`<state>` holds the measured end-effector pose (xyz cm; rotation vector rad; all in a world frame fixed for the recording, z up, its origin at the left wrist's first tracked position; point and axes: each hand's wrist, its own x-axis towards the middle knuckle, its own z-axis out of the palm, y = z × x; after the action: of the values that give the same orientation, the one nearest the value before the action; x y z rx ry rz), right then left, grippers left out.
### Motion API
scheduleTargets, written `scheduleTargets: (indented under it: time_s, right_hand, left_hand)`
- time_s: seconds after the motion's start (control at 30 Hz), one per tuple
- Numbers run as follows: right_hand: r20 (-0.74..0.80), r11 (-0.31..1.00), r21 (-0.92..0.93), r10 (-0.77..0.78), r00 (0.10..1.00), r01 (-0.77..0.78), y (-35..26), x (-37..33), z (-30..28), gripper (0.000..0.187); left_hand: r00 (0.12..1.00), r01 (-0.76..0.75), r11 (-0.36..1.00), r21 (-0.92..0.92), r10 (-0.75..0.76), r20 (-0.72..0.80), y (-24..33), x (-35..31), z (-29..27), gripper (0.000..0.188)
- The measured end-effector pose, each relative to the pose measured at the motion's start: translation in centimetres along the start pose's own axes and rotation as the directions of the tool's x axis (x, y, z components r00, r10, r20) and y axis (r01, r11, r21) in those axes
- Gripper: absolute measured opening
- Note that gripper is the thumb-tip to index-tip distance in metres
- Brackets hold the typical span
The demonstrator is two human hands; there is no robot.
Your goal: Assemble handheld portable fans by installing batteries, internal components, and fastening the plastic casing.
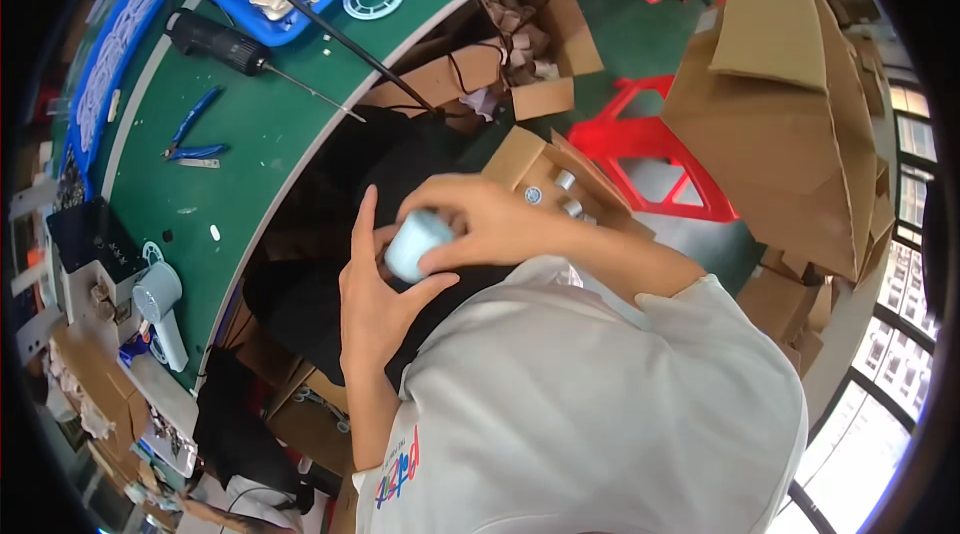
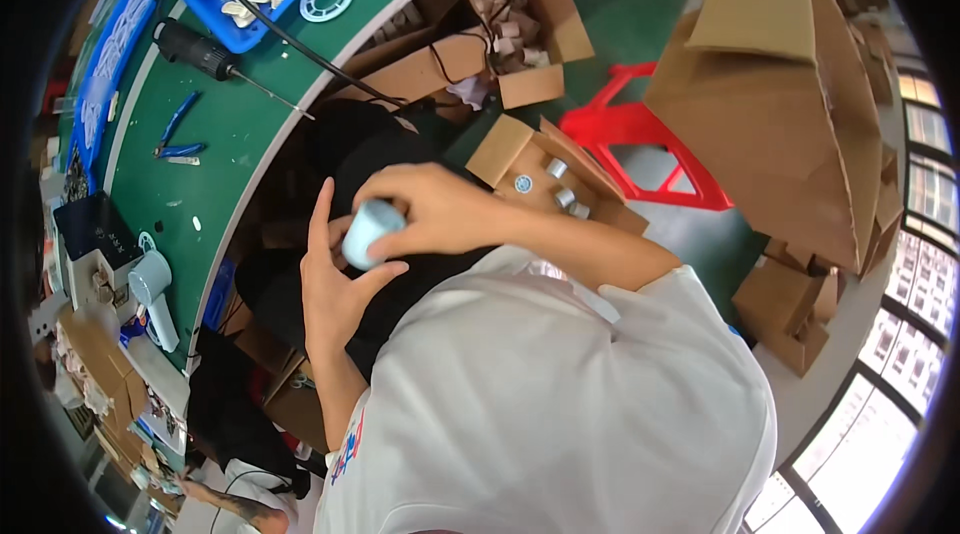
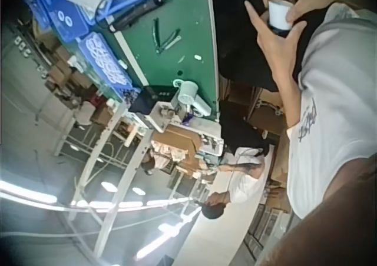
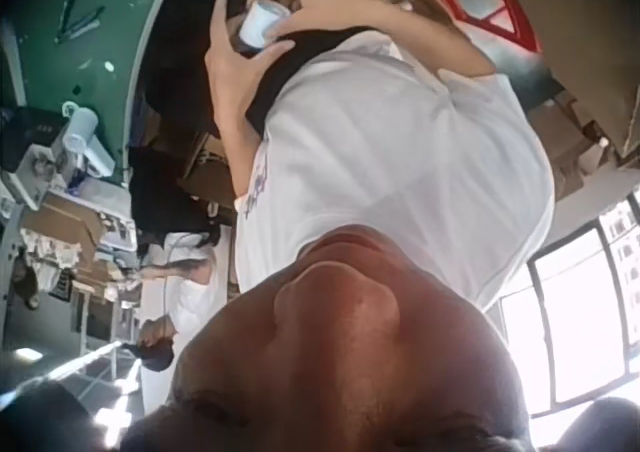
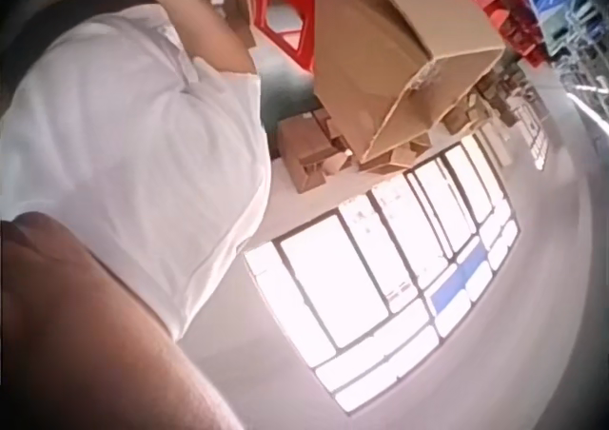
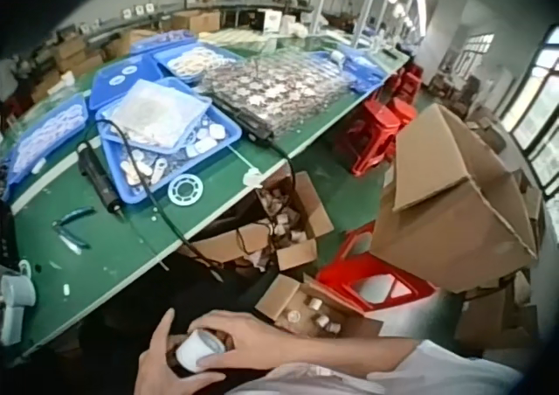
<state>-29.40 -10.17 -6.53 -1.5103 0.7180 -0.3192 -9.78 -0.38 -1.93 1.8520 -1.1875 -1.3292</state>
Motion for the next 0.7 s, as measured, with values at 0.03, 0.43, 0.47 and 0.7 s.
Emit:
scheduleTargets:
  time_s: [0.03,0.43,0.47,0.7]
  right_hand:
    - [-0.037,0.991,0.117,0.075,0.996,-0.07,1.2,-0.6,-0.9,0.046]
    - [-0.424,0.736,-0.396,0.384,0.82,-0.549,25.3,-7.2,-12.8,0.054]
    - [-0.463,0.703,-0.388,0.411,0.785,-0.597,27.8,-9.2,-12.6,0.052]
    - [-0.265,0.64,-0.768,-0.283,0.922,-0.024,35.5,-6.3,-9.9,0.08]
  left_hand:
    - [0.999,-0.042,0.999,0.008,0.042,-0.016,-0.1,0.1,-0.1,0.099]
    - [0.989,-0.058,0.996,0.063,0.066,-0.129,-3.2,-0.8,-2.5,0.078]
    - [0.994,-0.058,0.997,0.056,0.063,-0.093,-3.7,-0.1,-2.0,0.076]
    - [0.987,-0.125,0.984,0.128,0.137,-0.083,-5.8,-1.9,-2.7,0.067]
